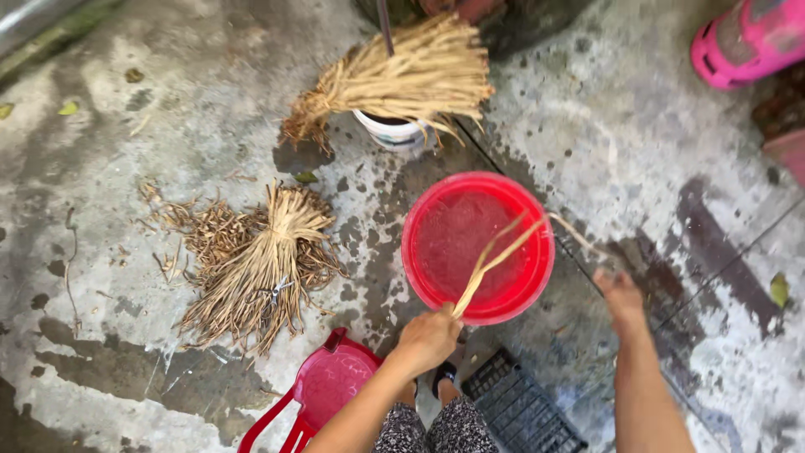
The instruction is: The person carries bundles of dried grass across a wet concrete yard, dips a bundle in a red basin of water, then sits on the ground and uses scissors to trim and even out the ends of the bundles, letting cut pieces fall aside.
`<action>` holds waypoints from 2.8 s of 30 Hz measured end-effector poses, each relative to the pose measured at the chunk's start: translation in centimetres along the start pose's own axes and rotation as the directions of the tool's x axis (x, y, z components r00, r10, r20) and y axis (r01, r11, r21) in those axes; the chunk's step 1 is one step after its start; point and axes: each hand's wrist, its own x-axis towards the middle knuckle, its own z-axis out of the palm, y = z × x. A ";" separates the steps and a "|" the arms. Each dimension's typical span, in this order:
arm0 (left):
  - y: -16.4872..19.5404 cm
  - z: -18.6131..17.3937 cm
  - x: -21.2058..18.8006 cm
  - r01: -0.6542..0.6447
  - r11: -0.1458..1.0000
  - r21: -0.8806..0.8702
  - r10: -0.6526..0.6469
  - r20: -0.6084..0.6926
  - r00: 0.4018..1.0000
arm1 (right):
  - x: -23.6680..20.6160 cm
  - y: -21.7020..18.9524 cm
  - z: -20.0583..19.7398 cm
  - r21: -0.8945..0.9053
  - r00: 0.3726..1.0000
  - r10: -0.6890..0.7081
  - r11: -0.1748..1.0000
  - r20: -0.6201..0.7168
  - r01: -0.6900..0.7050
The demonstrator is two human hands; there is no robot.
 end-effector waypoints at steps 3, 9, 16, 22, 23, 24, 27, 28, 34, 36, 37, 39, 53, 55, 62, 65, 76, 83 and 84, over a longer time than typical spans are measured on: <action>1.8 1.9 2.0 -0.064 0.986 0.151 0.075 -0.067 0.995 | -7.8 -1.0 0.8 -0.303 0.753 -0.659 0.717 0.002 0.628; 8.2 4.5 2.5 -0.206 0.898 0.389 0.193 0.072 0.979 | -20.8 -5.8 2.6 0.045 0.307 -0.898 0.337 0.316 0.941; 13.0 0.2 -3.5 -0.163 0.965 0.207 0.184 -0.089 0.979 | -19.7 -7.0 -0.2 0.229 0.474 -0.856 0.513 0.205 0.827; 2.7 -2.3 -11.4 0.085 0.948 0.308 0.150 -0.664 0.733 | -13.7 -2.8 -7.4 -0.078 0.395 -0.915 0.389 0.083 0.918; 0.5 -1.9 -12.9 0.089 0.968 0.234 0.105 -0.702 0.705 | -13.1 -1.8 -8.3 -0.101 0.448 -0.891 0.440 0.080 0.892; -1.7 -1.0 -14.4 0.082 0.984 0.157 0.061 -0.734 0.676 | -12.6 -0.7 -9.5 -0.131 0.500 -0.863 0.489 0.071 0.862; -9.1 1.1 -18.3 -0.035 0.979 -0.203 -0.156 -0.844 0.513 | -11.1 0.7 -10.9 -0.066 0.589 -0.807 0.590 -0.030 0.805; -11.8 2.3 -19.8 0.046 0.943 -0.331 -0.307 -0.803 0.510 | -10.9 1.1 -11.1 -0.023 0.584 -0.812 0.584 0.006 0.812; -25.2 14.5 -28.3 0.547 0.823 -0.157 -0.543 -0.503 0.672 | -10.7 1.5 -9.7 0.115 0.749 -0.661 0.748 0.045 0.654; -26.8 19.2 -30.4 0.626 0.780 0.012 -0.621 -0.108 0.776 | -11.1 1.3 -8.9 0.159 0.814 -0.573 0.816 0.096 0.556; -27.1 21.7 -31.7 0.844 0.536 -0.010 -0.838 0.111 0.534 | -11.4 1.0 -8.9 0.120 0.798 -0.593 0.804 0.106 0.582; -28.0 24.9 -34.7 0.887 0.410 -0.213 -0.902 0.053 0.429 | -12.0 0.5 -7.9 0.052 0.764 -0.632 0.774 0.132 0.631; -39.6 20.5 -37.2 0.458 -0.094 -0.884 -0.984 0.012 -0.179 | -10.5 -5.0 0.2 -0.618 0.641 -0.678 0.340 0.361 0.708; -41.6 19.6 -36.6 0.451 -0.125 -0.883 -0.979 0.036 -0.201 | -8.3 -5.5 3.0 -0.620 0.654 -0.630 0.326 0.420 0.713; -48.3 16.6 -35.1 0.460 -0.171 -0.871 -0.977 0.089 -0.194 | -7.8 -11.4 13.9 -0.424 0.614 -0.490 0.449 0.619 0.786; -50.7 15.2 -34.1 0.445 -0.106 -0.889 -0.989 0.046 -0.144 | -9.9 -14.7 19.1 -0.528 0.698 -0.457 0.456 0.552 0.716; -50.6 12.7 -33.3 0.706 -0.303 -0.640 -0.946 0.293 -0.141 | -15.9 -22.4 30.6 -0.421 0.603 -0.481 0.438 0.637 0.794; -45.4 9.3 -30.5 0.807 -0.121 -0.577 -0.917 0.377 0.132 | -23.7 -30.0 31.4 -0.420 0.467 -0.555 0.221 0.688 0.880; -45.0 8.3 -30.3 0.797 -0.123 -0.591 -0.921 0.366 0.129 | -24.1 -31.3 31.7 -0.422 0.434 -0.588 0.168 0.683 0.891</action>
